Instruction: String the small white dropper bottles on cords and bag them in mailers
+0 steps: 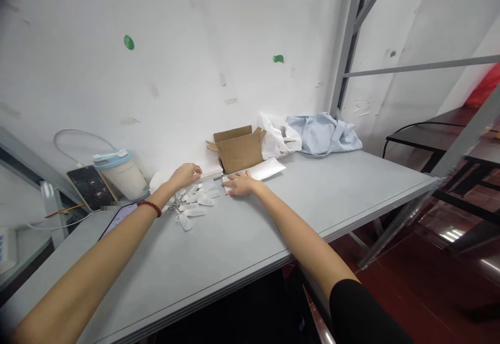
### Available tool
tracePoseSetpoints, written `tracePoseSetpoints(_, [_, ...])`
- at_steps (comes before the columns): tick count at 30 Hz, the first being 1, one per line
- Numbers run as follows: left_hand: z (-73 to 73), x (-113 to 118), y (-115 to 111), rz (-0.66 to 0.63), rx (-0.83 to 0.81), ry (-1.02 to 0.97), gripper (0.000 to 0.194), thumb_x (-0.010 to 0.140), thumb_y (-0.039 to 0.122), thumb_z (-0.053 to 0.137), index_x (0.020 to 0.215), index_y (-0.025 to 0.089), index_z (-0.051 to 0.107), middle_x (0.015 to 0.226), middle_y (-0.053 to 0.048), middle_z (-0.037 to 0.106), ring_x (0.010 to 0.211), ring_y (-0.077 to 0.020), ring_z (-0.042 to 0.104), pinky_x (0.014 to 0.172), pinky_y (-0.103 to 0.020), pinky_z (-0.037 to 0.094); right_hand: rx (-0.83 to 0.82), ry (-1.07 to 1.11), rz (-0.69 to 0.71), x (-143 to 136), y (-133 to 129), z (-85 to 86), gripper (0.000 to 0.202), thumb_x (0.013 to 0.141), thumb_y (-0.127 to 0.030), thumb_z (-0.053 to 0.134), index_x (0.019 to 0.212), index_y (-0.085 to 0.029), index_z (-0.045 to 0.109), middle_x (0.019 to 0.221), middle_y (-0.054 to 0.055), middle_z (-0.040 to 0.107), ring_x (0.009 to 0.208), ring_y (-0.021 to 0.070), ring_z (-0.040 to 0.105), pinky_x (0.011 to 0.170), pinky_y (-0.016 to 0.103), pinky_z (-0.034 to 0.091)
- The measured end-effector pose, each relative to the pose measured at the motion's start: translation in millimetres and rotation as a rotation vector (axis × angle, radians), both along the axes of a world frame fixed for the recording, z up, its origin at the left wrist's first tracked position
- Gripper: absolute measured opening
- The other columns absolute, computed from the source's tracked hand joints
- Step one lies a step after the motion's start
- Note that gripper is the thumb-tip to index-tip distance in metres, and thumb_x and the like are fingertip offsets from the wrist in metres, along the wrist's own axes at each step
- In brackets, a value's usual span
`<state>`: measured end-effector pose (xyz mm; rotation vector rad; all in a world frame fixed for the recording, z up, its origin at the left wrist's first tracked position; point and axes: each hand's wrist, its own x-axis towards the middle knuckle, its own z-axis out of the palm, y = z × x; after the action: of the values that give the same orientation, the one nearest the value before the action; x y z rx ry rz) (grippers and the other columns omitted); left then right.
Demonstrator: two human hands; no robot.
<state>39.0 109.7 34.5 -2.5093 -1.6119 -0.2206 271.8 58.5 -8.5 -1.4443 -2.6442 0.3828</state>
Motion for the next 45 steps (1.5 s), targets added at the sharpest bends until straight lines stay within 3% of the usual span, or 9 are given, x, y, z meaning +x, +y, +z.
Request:
tracePoseSetpoints(5, [6.1,11,-13,0.007,0.062,0.096,0.024,0.074,0.010,0.046,0.082,0.016,0.068,0.092,-0.012,0.067,0.089,-0.0233,0.060,0.072,-0.028,0.045,0.022,0.004,0.040,-3,-1,-2.6,0.046,0.087,-0.046,0.044,0.132,-0.036,0.047,0.150,0.005,0.029,0.137,0.0317,0.023,0.106,0.059,0.011])
tracePoseSetpoints(10, [14.8,16,-30,-0.007,0.161,0.149,0.029,0.079,0.006,0.037,0.091,0.012,0.064,0.097,-0.017,0.063,0.096,-0.0269,0.057,0.071,-0.033,0.045,0.041,0.012,0.072,-5,-2,-4.3,0.048,0.088,-0.048,0.043,0.134,-0.036,0.044,0.150,0.006,0.027,0.137,0.0312,0.022,0.105,0.056,0.013])
tracePoseSetpoints(13, [18.2,15,-44,-0.043,0.259,0.217,0.030,0.080,0.005,0.035,0.092,0.010,0.062,0.096,-0.018,0.062,0.096,-0.0282,0.055,0.069,-0.034,0.045,0.033,0.037,0.073,-6,-3,-1.7,0.057,0.083,-0.053,0.049,0.136,-0.033,0.042,0.150,0.007,0.028,0.137,0.0310,0.022,0.106,0.054,0.012])
tracePoseSetpoints(17, [19.6,9,-61,-0.078,0.351,0.224,0.026,0.081,0.006,0.036,0.088,0.011,0.061,0.091,-0.016,0.062,0.092,-0.0278,0.055,0.067,-0.034,0.044,0.053,0.131,0.074,2,-4,7.8,0.075,0.072,-0.051,0.064,0.139,-0.027,0.038,0.143,0.010,0.040,0.131,0.0288,0.035,0.107,0.046,0.020])
tracePoseSetpoints(20, [15.6,2,-72,-0.044,0.412,0.154,0.024,0.084,0.010,0.037,0.086,0.013,0.060,0.089,-0.015,0.062,0.090,-0.0275,0.055,0.067,-0.034,0.043,0.107,0.107,-0.075,16,-3,14.5,0.077,0.068,-0.056,0.065,0.135,-0.028,0.043,0.138,0.011,0.046,0.130,0.0331,0.035,0.105,0.052,0.019])
tracePoseSetpoints(24, [-0.3,-12,-83,0.029,0.522,-0.017,0.022,0.086,0.013,0.037,0.085,0.015,0.059,0.087,-0.013,0.062,0.091,-0.0269,0.054,0.071,-0.034,0.041,0.059,0.003,-0.206,36,1,15.7,0.089,0.059,-0.054,0.073,0.137,-0.027,0.041,0.140,0.014,0.041,0.131,0.0383,0.028,0.104,0.058,0.015])
tracePoseSetpoints(30, [-22.0,-29,-94,-0.031,0.674,-0.196,0.018,0.086,0.014,0.040,0.080,0.017,0.056,0.080,-0.010,0.062,0.084,-0.0252,0.054,0.070,-0.034,0.040,-0.053,-0.003,-0.184,45,4,12.3,0.090,0.060,-0.065,0.065,0.139,-0.036,0.035,0.142,0.009,0.037,0.132,0.0371,0.028,0.104,0.060,0.014])
tracePoseSetpoints(36, [-22.6,-25,-100,-0.044,0.755,-0.246,0.015,0.085,0.012,0.043,0.078,0.018,0.055,0.078,-0.008,0.063,0.080,-0.0232,0.055,0.067,-0.032,0.041,-0.026,0.040,-0.171,40,8,4.8,0.089,0.058,-0.065,0.067,0.137,-0.032,0.040,0.139,0.009,0.039,0.130,0.0357,0.031,0.107,0.053,0.015])
tracePoseSetpoints(45, [-25.4,-13,-108,-0.185,0.780,-0.169,0.017,0.083,0.006,0.044,0.083,0.016,0.058,0.083,-0.007,0.065,0.082,-0.0222,0.055,0.070,-0.032,0.043,0.060,0.149,-0.148,28,12,-3.9,0.084,0.059,-0.060,0.071,0.131,-0.024,0.048,0.131,0.012,0.049,0.126,0.0335,0.037,0.103,0.049,0.026])
